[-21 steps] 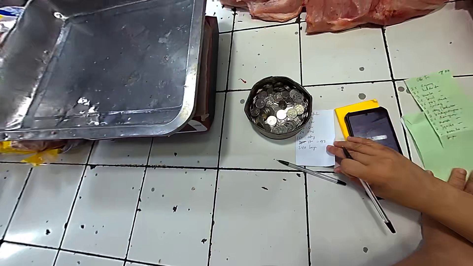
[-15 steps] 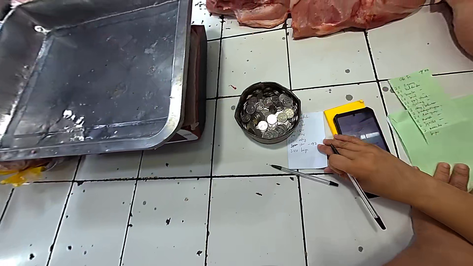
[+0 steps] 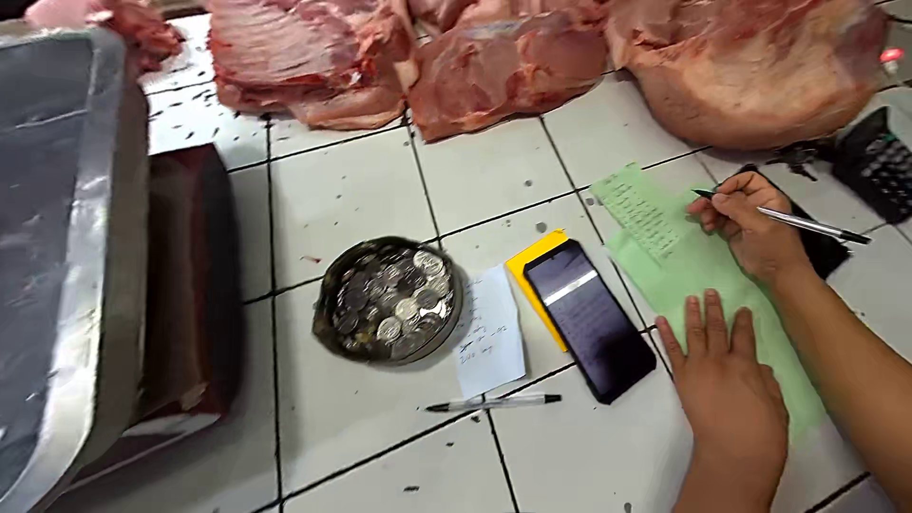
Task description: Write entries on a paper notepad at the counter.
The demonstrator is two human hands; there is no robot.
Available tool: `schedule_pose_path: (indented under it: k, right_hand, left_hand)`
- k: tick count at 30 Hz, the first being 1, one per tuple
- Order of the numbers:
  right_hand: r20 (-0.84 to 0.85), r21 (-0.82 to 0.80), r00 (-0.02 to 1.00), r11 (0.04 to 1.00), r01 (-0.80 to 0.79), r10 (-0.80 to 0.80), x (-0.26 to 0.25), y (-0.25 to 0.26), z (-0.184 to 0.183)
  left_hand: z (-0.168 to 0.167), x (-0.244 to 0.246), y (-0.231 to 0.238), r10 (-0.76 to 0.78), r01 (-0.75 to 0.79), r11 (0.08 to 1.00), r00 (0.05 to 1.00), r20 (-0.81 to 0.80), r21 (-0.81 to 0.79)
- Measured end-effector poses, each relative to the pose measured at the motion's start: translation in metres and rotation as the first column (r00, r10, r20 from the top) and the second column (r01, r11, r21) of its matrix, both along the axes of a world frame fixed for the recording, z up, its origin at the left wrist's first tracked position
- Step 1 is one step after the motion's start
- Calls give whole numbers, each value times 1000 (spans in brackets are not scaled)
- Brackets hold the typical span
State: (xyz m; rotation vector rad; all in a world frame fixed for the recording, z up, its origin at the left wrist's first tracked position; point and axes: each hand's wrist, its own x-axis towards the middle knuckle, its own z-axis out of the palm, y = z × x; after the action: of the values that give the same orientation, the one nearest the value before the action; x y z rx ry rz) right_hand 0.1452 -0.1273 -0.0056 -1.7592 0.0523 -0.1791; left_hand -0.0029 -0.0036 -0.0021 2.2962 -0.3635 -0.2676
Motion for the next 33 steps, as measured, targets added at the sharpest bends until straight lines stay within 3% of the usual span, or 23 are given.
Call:
schedule_pose_path:
  k: [3,6,9,21,29,33]
  right_hand:
    - [33,116,996,990,78,-82,2,-7,-8]
    - [139,51,986,995,85,-91,0,-2,-11]
    - [242,4,970,1000,-1,0,-2,10,-10]
    - [214,-99,971,991,-87,106,3,19,-22]
    - [223,-92,973,995,-39,58,3,20,-24]
    - [203,-167,977,985,-32,66,0,23,-23]
  left_hand:
    - [-2,-1,0,12,-14,999,999,35,42]
    - [-3,-3,-2,19,-24,997,998,66,70]
    - [-4,-2,-2,28,-38,995,994,101,97]
    - [-1,0,1,1,-5,996,999,40,88]
    - [1,1,1,-6,5,996,1000,9,93]
    - [1,1,1,-2,2,995,1000,6,101]
